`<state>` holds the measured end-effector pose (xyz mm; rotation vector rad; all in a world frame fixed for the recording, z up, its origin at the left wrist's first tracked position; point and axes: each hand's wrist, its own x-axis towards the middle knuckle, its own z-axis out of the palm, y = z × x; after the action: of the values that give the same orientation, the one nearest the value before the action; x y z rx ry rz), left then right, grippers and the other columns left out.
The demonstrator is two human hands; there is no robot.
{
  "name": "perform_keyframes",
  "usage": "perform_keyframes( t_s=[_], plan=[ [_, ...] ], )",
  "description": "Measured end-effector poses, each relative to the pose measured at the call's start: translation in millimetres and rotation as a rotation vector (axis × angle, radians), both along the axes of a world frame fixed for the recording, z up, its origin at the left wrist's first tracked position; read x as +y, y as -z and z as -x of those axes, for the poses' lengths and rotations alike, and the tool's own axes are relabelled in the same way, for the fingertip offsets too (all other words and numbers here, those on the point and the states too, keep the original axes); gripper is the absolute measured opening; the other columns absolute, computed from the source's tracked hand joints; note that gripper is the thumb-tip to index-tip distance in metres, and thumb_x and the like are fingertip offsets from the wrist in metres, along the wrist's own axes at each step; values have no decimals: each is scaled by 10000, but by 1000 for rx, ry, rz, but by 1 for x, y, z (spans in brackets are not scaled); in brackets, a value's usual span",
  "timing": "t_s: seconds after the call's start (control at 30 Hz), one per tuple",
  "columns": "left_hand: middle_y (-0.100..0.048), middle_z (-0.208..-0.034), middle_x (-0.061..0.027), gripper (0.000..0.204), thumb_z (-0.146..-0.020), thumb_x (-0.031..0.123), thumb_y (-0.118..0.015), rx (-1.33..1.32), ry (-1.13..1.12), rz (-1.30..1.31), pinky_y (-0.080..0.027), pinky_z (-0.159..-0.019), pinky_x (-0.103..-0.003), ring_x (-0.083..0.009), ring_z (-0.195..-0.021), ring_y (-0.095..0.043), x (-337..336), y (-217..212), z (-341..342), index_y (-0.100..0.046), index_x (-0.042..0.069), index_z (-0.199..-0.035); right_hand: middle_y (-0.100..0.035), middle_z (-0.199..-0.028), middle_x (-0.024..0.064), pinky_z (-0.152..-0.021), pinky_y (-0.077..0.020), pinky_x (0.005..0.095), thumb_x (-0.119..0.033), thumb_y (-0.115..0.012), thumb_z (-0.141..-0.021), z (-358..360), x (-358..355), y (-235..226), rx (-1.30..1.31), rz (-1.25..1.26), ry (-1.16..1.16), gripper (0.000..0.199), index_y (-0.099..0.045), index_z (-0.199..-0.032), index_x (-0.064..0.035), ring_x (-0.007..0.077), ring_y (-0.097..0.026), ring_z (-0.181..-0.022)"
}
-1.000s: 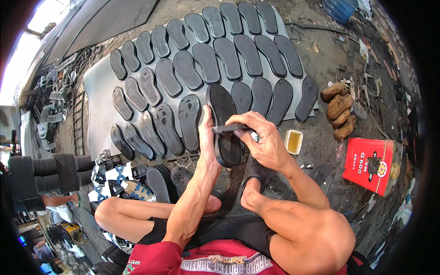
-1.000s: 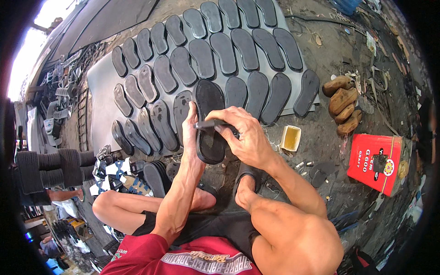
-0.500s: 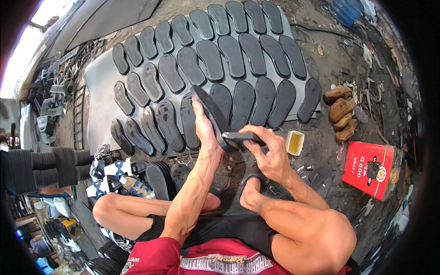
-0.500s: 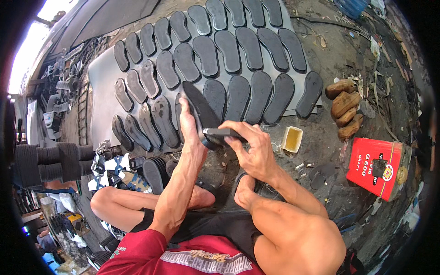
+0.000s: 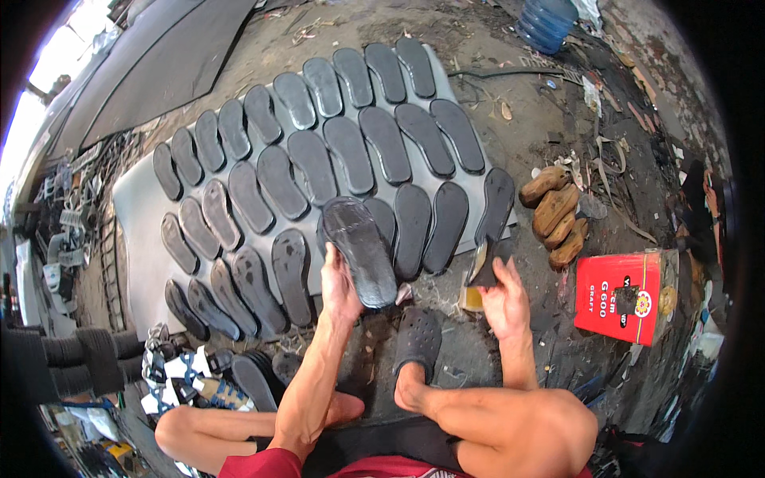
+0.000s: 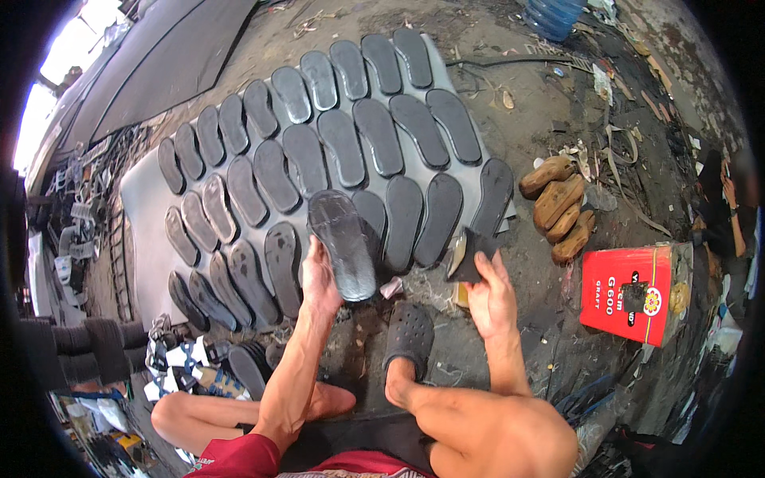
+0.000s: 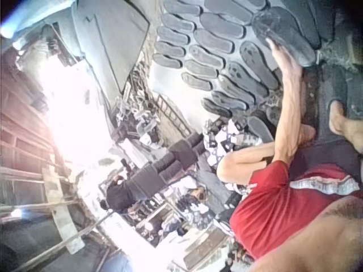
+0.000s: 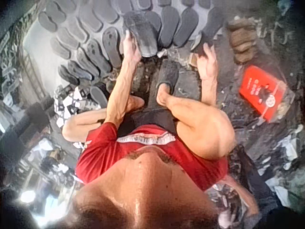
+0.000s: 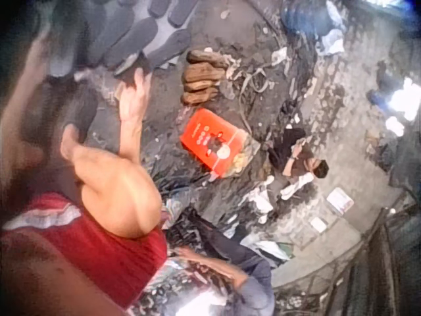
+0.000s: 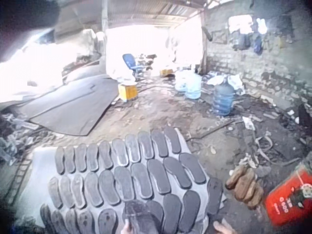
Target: The person sits on the ground and applies glue to the soles of black flip-flops using a small brush. They pick up each flip-flop, spread glue across the sole, and place it back on a sheet. The process is repeated for multiple flip-flops.
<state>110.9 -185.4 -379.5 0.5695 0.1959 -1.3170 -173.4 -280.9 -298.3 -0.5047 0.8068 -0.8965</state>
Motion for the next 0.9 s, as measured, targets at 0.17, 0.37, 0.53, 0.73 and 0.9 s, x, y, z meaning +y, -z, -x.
perform_keyframes(
  t_s=[0.17,0.37,0.53,0.73,0.9],
  plan=[
    [-618,-1563,-131,548,-1207,460,-337,-70,73,10,-441,-1233,-515,-329,-1422,-588,-96,-6,7,-501,98,-1585,-723,-1342,-3,-1032,-504,358,-149,-625,-1110,32,2,31,12,-111,75,345,-611,-1455,-151,148,-663,-1260],
    [-288,-1752,-292,810,-1172,556,-402,-205,95,-121,-472,-1173,-504,-408,-1498,-499,-274,-37,-48,-130,61,-1752,-693,-1400,29,-1129,-477,416,-162,-606,-1119,25,-6,35,1,-83,35,381,-580,-1495,-104,195,-651,-1286],
    [-595,-1531,-215,554,-1122,277,-593,-726,-40,-340,-550,-1023,-415,-321,-1296,-650,-157,-1,-19,-493,2,-1593,-703,-1391,36,-1147,-470,413,-150,-605,-1113,29,-12,30,-30,-91,42,390,-579,-1498,-96,194,-657,-1290],
    [-564,-1480,-230,712,-826,55,-698,-1619,-615,-1472,-363,-1228,-493,-395,-1386,-530,174,36,-90,-516,-60,-1505,-723,-1354,-6,-1001,-537,396,-162,-629,-1101,27,-15,24,-43,-46,29,354,-626,-1454,-135,146,-678,-1231],
    [-678,-1220,-80,665,-826,275,-817,-938,-559,-2772,-460,-1034,-560,-358,-1163,-621,361,168,-128,-654,219,-1467,-738,-1271,-58,-841,-501,324,-190,-678,-1077,-8,-15,6,-19,-67,-15,355,-651,-1430,-179,96,-679,-1026]
  ],
)
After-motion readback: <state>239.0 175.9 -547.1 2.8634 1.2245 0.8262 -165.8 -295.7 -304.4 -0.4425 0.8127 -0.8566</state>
